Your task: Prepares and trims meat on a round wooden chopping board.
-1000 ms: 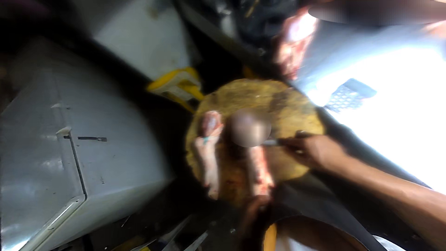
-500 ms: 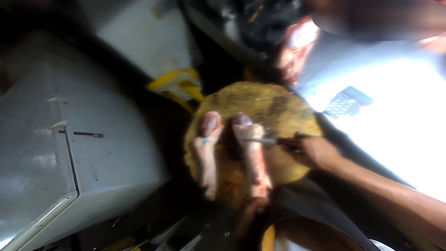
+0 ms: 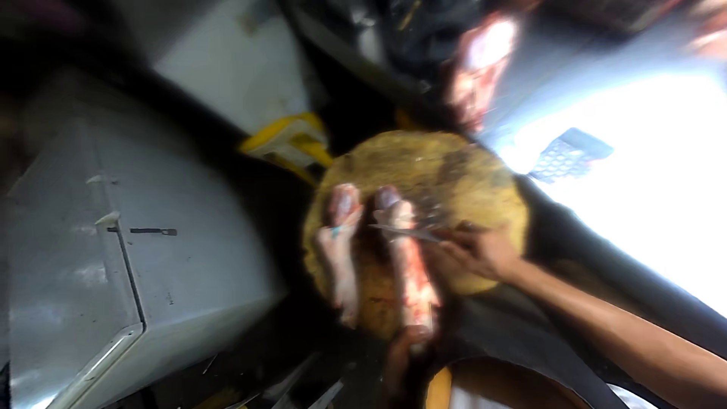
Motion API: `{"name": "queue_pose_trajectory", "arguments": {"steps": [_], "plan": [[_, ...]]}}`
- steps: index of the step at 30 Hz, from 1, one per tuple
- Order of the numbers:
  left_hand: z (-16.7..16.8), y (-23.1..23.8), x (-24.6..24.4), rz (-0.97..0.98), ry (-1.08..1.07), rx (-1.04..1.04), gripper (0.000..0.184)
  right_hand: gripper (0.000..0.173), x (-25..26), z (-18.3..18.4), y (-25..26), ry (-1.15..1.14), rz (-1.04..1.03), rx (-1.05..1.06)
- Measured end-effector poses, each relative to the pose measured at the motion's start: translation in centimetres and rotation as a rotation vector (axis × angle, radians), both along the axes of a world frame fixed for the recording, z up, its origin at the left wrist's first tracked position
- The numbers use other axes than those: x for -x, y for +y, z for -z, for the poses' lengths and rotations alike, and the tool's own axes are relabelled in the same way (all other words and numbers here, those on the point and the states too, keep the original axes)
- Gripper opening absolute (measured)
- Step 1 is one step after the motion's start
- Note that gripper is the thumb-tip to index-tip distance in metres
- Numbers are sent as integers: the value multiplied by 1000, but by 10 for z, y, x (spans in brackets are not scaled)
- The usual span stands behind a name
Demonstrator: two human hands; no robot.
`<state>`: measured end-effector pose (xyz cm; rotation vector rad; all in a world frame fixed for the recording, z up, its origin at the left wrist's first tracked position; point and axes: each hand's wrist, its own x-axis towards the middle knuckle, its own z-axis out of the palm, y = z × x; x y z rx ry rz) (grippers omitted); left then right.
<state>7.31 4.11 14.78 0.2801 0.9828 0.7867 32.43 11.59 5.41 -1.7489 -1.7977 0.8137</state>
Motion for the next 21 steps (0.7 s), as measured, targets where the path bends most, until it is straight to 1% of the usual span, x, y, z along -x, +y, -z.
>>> {"name": "queue_pose_trajectory", "arguments": {"steps": [2,3,7,8,11,14,16,19,21], "plan": [[-2,-1,-2,-46,3,10,18,46,2,18,5,28,37,-11],[-3,0,-5,-70,40,4,22,46,3,24,7,33,52,-16],[-4,0,-8,-91,78,-12,25,47,12,10,6,28,28,-38],[-4,0,-8,-94,67,-11,26,47,10,10,8,12,19,-32],[-5,0,-9,-102,19,-10,25,47,1,25,16,3,43,-7],[-6,-1,-13,-116,33,-34,26,48,8,16,12,-12,21,-24],[-5,-1,-12,-114,64,-40,24,47,8,19,13,-15,15,-80],[-2,-1,-10,-104,-5,-39,22,46,3,37,18,20,125,-65],[1,-2,-10,-114,22,-38,21,47,8,36,18,40,167,-53]]}}
